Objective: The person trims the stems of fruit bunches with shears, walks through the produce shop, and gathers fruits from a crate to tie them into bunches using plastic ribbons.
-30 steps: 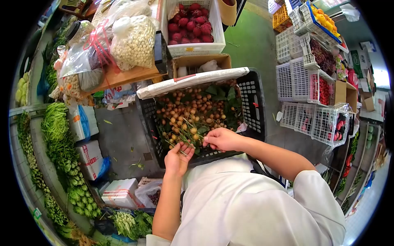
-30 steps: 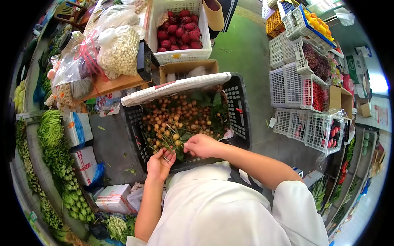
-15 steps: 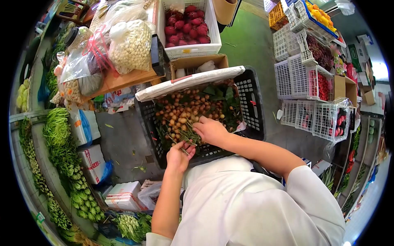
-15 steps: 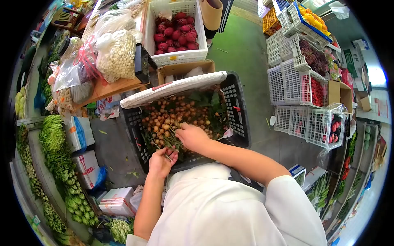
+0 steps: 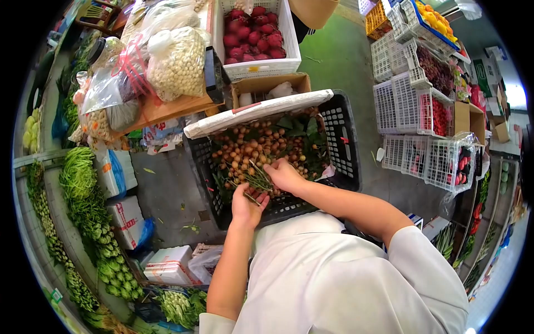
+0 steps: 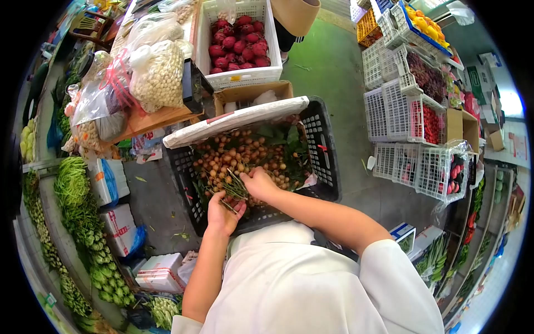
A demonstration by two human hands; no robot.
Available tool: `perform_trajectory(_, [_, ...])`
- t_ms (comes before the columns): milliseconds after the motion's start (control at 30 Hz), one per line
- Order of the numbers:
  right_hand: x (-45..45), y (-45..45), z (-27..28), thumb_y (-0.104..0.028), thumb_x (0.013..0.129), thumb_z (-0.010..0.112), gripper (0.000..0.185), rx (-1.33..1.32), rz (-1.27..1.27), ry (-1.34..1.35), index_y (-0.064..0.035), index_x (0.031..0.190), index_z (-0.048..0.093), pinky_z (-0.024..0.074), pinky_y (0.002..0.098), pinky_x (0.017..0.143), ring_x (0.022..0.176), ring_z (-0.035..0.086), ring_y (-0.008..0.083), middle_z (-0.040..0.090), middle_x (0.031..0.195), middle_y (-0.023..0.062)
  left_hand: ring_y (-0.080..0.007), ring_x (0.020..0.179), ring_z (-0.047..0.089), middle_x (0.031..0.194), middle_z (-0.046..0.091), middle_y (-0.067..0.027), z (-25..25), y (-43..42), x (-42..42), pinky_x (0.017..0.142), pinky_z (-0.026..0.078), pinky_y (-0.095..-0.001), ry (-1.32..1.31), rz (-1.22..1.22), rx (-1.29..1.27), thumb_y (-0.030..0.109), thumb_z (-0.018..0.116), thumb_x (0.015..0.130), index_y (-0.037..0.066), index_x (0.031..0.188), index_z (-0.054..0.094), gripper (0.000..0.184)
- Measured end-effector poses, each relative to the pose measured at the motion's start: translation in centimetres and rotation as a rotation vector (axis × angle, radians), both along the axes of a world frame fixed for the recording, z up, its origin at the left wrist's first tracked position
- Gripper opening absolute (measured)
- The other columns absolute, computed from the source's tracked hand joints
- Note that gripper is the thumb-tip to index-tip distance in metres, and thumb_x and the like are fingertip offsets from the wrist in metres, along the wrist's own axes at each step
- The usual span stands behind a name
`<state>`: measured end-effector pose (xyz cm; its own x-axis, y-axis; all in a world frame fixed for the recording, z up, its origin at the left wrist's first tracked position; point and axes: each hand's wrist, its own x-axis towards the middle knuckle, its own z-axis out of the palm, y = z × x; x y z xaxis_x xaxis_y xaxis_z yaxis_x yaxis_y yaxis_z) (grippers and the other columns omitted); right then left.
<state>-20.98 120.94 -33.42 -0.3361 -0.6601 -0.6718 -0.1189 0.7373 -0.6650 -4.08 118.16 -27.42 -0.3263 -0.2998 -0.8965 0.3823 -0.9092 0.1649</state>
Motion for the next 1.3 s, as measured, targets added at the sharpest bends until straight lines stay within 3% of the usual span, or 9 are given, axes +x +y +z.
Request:
perform_trajectory(167, [-0.6, -1.3, 4.0, -0.035, 0.099, 0.063, 0.046, 0.030, 0.185, 0.007, 0.0078, 0.086, 0.071, 0.0542, 0.0397, 0.065, 0.067, 0.069, 0.0260, 0.071, 0.076, 0.0194, -0.0265, 0.104, 0.061, 0.109, 0.063, -0.0106, 0.9, -1.3, -1.3, 0.097, 0.052, -0.0427, -0.011, -0.180, 0.078, 0.053, 0.071, 0.094, 0.004, 0.122, 0.059, 0.057])
perform_trajectory(533, [-0.8, -0.7, 5.4, -0.029, 0.091, 0.067, 0.029, -0.169, 0.322, -0.013, -0.0005, 0.093, 0.073, 0.0544, 0.0480, 0.077, 0.083, 0.070, 0.0388, 0.073, 0.088, 0.0196, -0.0231, 0.111, 0.062, 0.119, 0.065, -0.0064, -2.6, -1.1, -0.9, 0.099, 0.052, -0.0428, 0.015, -0.201, -0.037, 0.045, 0.065, 0.101, 0.007, 0.126, 0.059, 0.046])
perform_trajectory(700, [0.5, -0.7, 5.3, -0.019, 0.090, 0.064, 0.021, -0.342, 0.646, 0.272, 0.0011, 0.096, 0.068, 0.0526, 0.0500, 0.078, 0.088, 0.065, 0.0422, 0.069, 0.090, 0.0212, -0.0226, 0.116, 0.062, 0.125, 0.063, -0.0070, -0.6, -1.5, -1.2, 0.100, 0.052, -0.0400, 0.087, -0.140, -0.091, 0.043, 0.062, 0.103, 0.004, 0.131, 0.056, 0.048])
perform_trajectory(833, [1.0, -0.2, 5.8, -0.020, 0.091, 0.064, 0.021, -0.568, 0.781, 0.347, 0.0002, 0.095, 0.069, 0.0527, 0.0497, 0.081, 0.091, 0.065, 0.0402, 0.068, 0.090, 0.0203, -0.0189, 0.106, 0.063, 0.118, 0.064, -0.0067, -0.7, -1.3, -0.9, 0.091, 0.053, -0.0342, -0.034, -0.189, -0.097, 0.044, 0.067, 0.101, 0.005, 0.125, 0.060, 0.047])
perform_trajectory(933, [0.5, -0.7, 7.2, -0.023, 0.091, 0.065, 0.023, -0.575, 0.820, 0.203, -0.0006, 0.092, 0.070, 0.0521, 0.0500, 0.081, 0.089, 0.066, 0.0394, 0.067, 0.089, 0.0200, -0.0179, 0.106, 0.064, 0.115, 0.066, -0.0070, -0.9, -0.4, 0.0, 0.089, 0.054, -0.0346, 0.148, 0.004, -0.010, 0.037, 0.063, 0.104, 0.005, 0.125, 0.060, 0.038])
perform_trajectory(1067, [-1.9, -1.6, 10.0, -0.026, 0.094, 0.069, 0.024, -0.462, 0.744, -0.089, -0.0018, 0.094, 0.073, 0.0546, 0.0423, 0.075, 0.083, 0.070, 0.0311, 0.070, 0.086, 0.0168, -0.0227, 0.105, 0.066, 0.113, 0.066, -0.0098, 1.1, -0.4, 0.9, 0.096, 0.055, -0.0421, 0.110, -0.127, -0.045, 0.035, 0.054, 0.107, 0.006, 0.119, 0.061, 0.032])
perform_trajectory(1133, [-2.7, -2.0, 10.1, -0.026, 0.096, 0.072, 0.024, -0.403, 0.397, -0.294, -0.0025, 0.101, 0.076, 0.0555, 0.0335, 0.070, 0.076, 0.072, 0.0212, 0.073, 0.084, 0.0134, -0.0187, 0.086, 0.066, 0.095, 0.066, -0.0053, 2.9, -0.6, 0.6, 0.091, 0.056, -0.0421, 0.027, -0.137, -0.081, 0.030, 0.055, 0.107, 0.009, 0.105, 0.060, 0.022])
perform_trajectory(1233, [-5.8, -4.5, 8.6, -0.030, 0.095, 0.071, 0.033, -0.492, 0.477, 0.209, -0.0038, 0.115, 0.073, 0.0571, 0.0388, 0.078, 0.088, 0.072, 0.0301, 0.073, 0.098, 0.0157, -0.0158, 0.067, 0.058, 0.077, 0.058, -0.0020, 3.7, -0.1, 1.9, 0.078, 0.056, -0.0411, -0.030, -0.060, -0.061, 0.027, 0.058, 0.105, 0.007, 0.095, 0.058, 0.022])
perform_trajectory(1300, [-5.0, -4.6, 7.8, -0.032, 0.096, 0.070, 0.037, -0.563, 0.479, 0.265, -0.0036, 0.119, 0.071, 0.0570, 0.0412, 0.080, 0.092, 0.071, 0.0335, 0.073, 0.101, 0.0166, -0.0108, 0.056, 0.043, 0.064, 0.043, 0.0043, 4.9, 0.2, 2.0, 0.063, 0.048, -0.0325, -0.041, -0.050, -0.056, 0.028, 0.059, 0.105, 0.010, 0.089, 0.055, 0.024])
